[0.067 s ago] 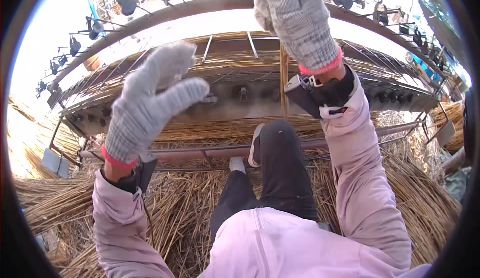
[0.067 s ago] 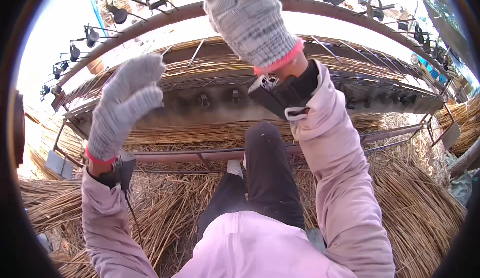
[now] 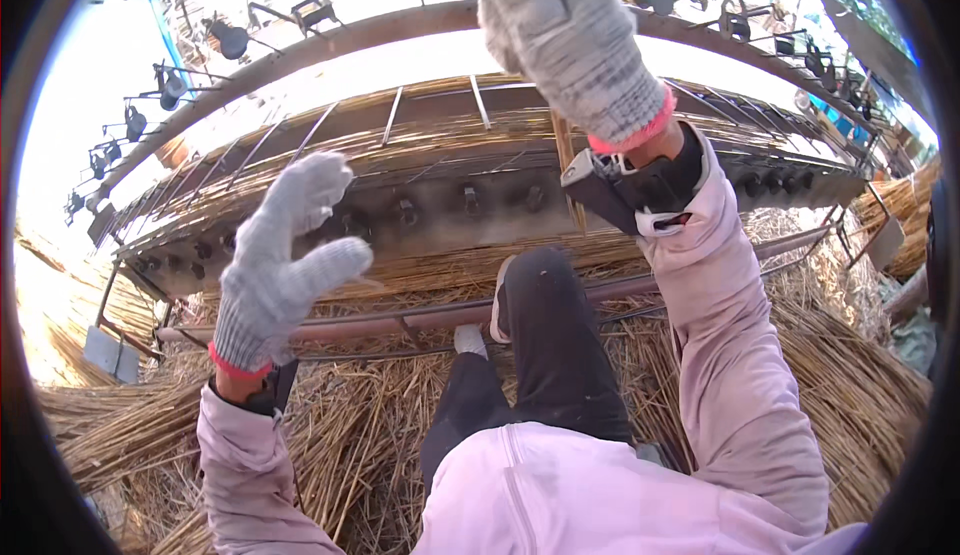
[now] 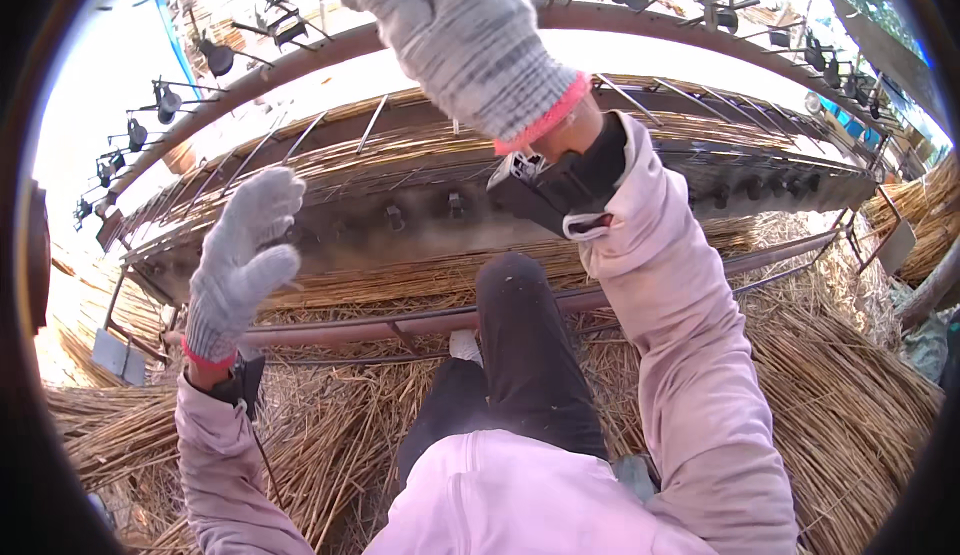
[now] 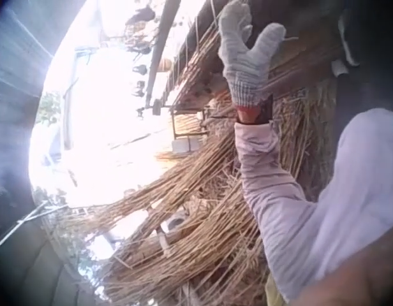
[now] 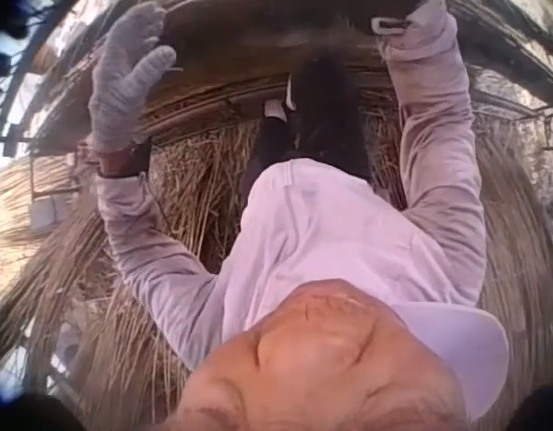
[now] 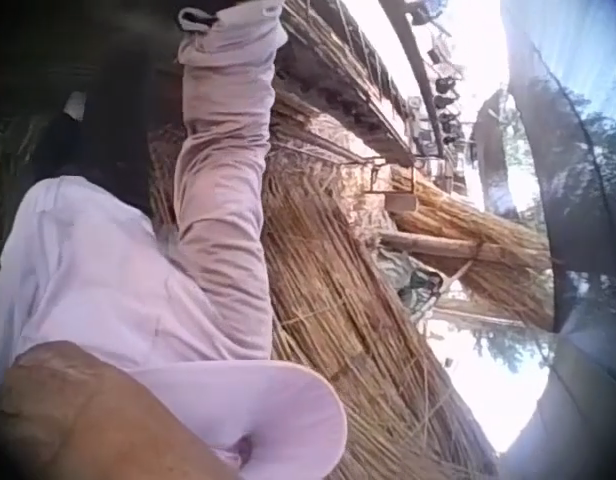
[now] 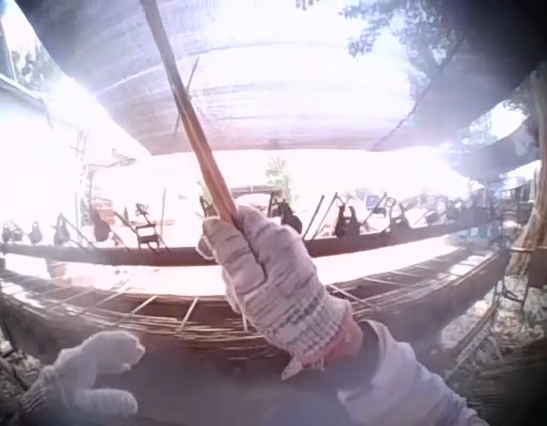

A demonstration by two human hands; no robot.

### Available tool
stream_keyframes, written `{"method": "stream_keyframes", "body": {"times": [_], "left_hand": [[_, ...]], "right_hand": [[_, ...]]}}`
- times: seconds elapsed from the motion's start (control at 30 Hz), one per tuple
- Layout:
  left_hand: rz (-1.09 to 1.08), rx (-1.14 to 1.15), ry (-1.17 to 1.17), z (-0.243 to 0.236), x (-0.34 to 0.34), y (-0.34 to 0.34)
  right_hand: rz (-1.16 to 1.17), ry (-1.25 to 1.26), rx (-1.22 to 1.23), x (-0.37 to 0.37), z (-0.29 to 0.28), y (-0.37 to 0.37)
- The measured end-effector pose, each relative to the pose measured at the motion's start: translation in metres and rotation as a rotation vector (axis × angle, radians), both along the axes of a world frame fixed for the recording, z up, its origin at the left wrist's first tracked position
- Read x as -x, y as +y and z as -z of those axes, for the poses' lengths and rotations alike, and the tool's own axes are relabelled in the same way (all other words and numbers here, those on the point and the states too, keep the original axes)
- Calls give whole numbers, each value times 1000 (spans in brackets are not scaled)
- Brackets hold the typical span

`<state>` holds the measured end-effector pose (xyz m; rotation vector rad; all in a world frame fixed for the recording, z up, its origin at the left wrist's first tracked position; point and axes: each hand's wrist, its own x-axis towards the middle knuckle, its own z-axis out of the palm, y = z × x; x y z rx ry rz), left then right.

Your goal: Feeding reeds into a specialized weaving machine to create mats.

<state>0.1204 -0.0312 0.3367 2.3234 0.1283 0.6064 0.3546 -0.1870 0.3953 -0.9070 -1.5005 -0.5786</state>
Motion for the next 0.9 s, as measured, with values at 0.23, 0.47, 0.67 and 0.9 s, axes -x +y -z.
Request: {"method": "stream_keyframes", "body": {"times": [0.23,0.47,0.67,0.9], "left_hand": [[666,910,-724,10,71,125],[-323,918,-826,136,162,200],[-636,1057,-614,247,210,167],[-48,1630,-333,234,114,36]], "right_hand": [[560,-231,920,47,163,-72],[828,-331,1164,12,233,-206],[1095,-407,1300,-23,244,-304],[1928,-504,1094,-121,209,-375]]}}
